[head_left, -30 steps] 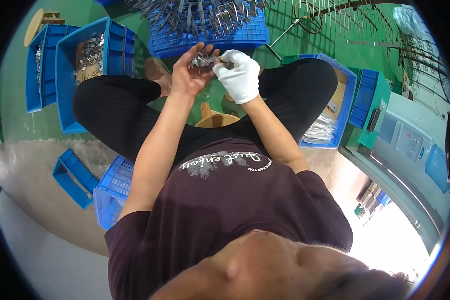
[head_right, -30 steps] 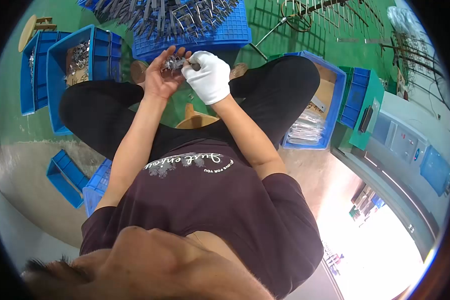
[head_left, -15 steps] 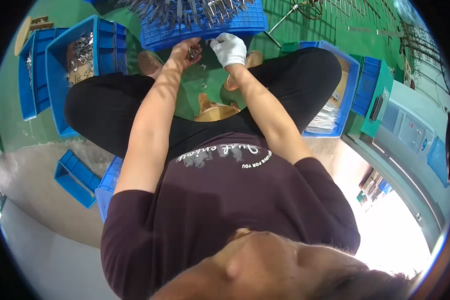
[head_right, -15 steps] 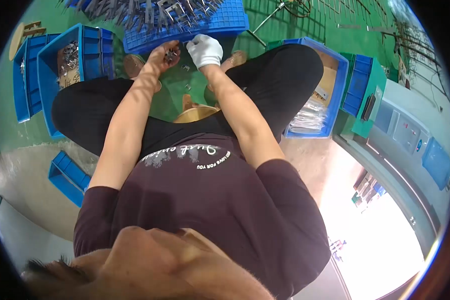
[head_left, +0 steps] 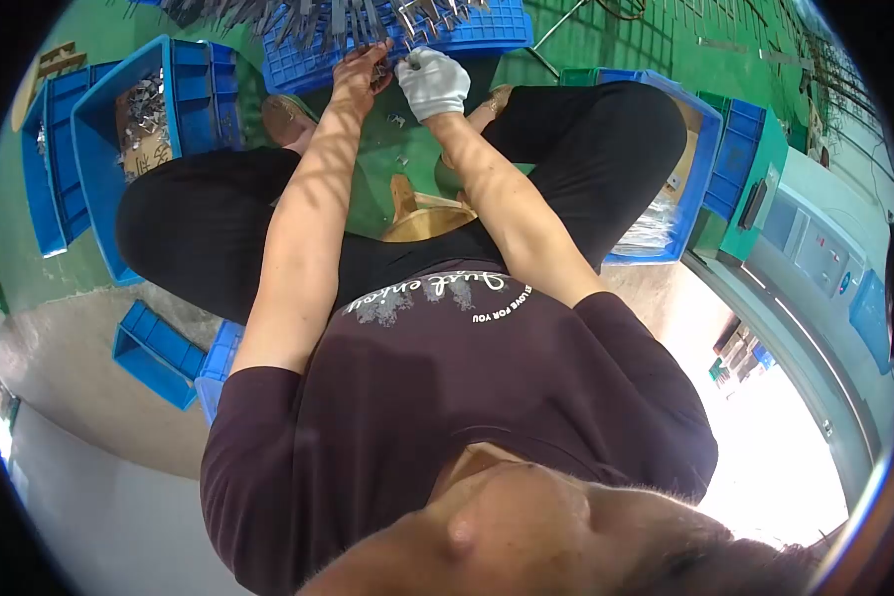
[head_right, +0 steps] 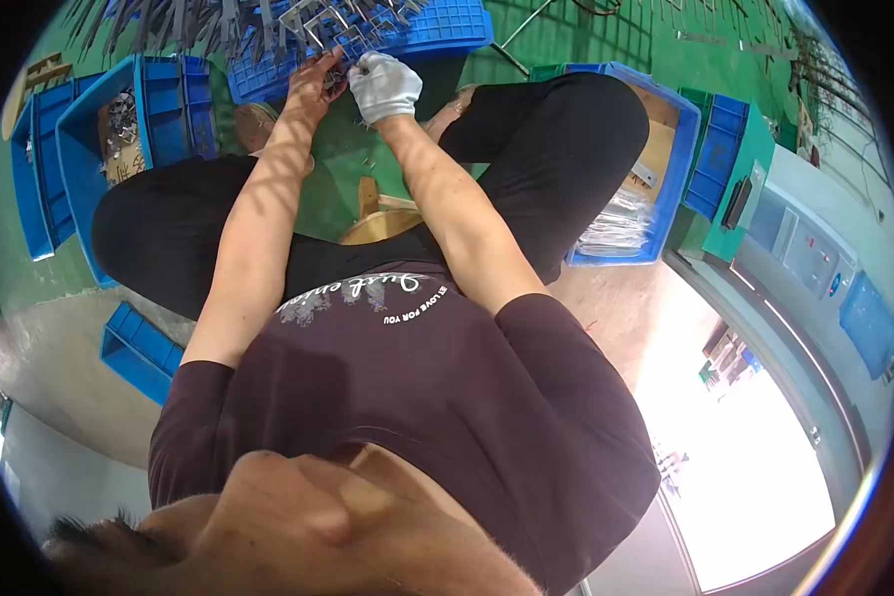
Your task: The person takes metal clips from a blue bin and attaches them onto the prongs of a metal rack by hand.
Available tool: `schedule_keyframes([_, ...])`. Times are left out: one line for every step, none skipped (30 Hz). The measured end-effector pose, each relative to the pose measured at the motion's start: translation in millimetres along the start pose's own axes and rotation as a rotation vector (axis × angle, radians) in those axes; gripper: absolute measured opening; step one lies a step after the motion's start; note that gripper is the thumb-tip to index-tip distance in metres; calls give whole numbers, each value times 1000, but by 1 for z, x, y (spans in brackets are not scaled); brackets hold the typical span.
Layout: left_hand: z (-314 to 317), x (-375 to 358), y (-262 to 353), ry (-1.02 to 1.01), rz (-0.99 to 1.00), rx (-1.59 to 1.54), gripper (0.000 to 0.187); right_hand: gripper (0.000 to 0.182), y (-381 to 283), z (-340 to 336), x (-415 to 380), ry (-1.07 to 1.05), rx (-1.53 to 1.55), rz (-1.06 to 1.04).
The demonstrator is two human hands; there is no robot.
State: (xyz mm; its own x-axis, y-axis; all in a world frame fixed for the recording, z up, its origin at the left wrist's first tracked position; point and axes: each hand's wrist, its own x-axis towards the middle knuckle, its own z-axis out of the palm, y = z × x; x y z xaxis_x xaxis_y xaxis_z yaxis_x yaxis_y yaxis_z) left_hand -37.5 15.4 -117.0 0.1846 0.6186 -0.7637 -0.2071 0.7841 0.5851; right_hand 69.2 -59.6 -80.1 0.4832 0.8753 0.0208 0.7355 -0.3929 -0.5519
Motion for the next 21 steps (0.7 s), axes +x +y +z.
schedule_keyframes([0,2,-1,21,6,-2,28,20,0,0,0,7,-10,-8])
schedule_keyframes([-1,4,-2,4,6,-9,28,20,-1,0,1,4,-9,2])
schedule_keyframes([-2,5,-2,-12,6,-16,28,19,-1,0,1,1,-8,12])
schedule_keyframes([-3,5,-2,-29,6,-23,27,19,-1,0,1,-1,-7,23])
schedule_keyframes([-3,6,-2,-21,15,-15,27,19,-1,1,1,6,-10,19])
schedule_keyframes([-2,4,-2,-14,23,-7,26,19,-1,2,2,15,-13,16])
schedule_keyframes([-1,3,-1,-8,32,1,25,19,-1,3,2,23,-17,12])
schedule_keyframes([0,2,0,-11,32,7,25,19,-1,3,2,26,-15,25])
schedule_keyframes([0,1,0,-14,33,14,24,19,-2,2,3,29,-14,37])
schedule_keyframes([0,2,0,-16,34,19,24,19,-3,2,4,32,-13,47])
schedule_keyframes([1,2,0,-2,29,28,24,19,-3,2,4,40,-15,41])
schedule_keyframes([1,2,0,11,23,36,23,19,-2,3,4,49,-18,34])
schedule_keyframes([2,2,0,25,18,44,23,19,-2,4,4,57,-20,27])
schedule_keyframes([1,2,0,13,19,34,23,19,-1,4,4,54,-22,34])
schedule_keyframes([1,1,1,1,21,24,23,18,-1,4,4,51,-23,41])
schedule_keyframes([1,0,1,-10,22,14,23,18,-2,4,5,47,-25,48])
schedule_keyframes([2,0,2,-4,23,17,22,19,-2,4,5,29,-19,58])
schedule_keyframes([2,0,2,2,25,20,22,21,-2,2,4,11,-13,69])
schedule_keyframes([3,0,2,9,25,23,22,22,-3,2,4,-8,-7,80])
schedule_keyframes([3,0,1,23,24,22,22,22,-3,3,4,-7,-4,78])
schedule_keyframes([5,-1,1,37,22,21,22,22,-2,3,4,-6,-2,78])
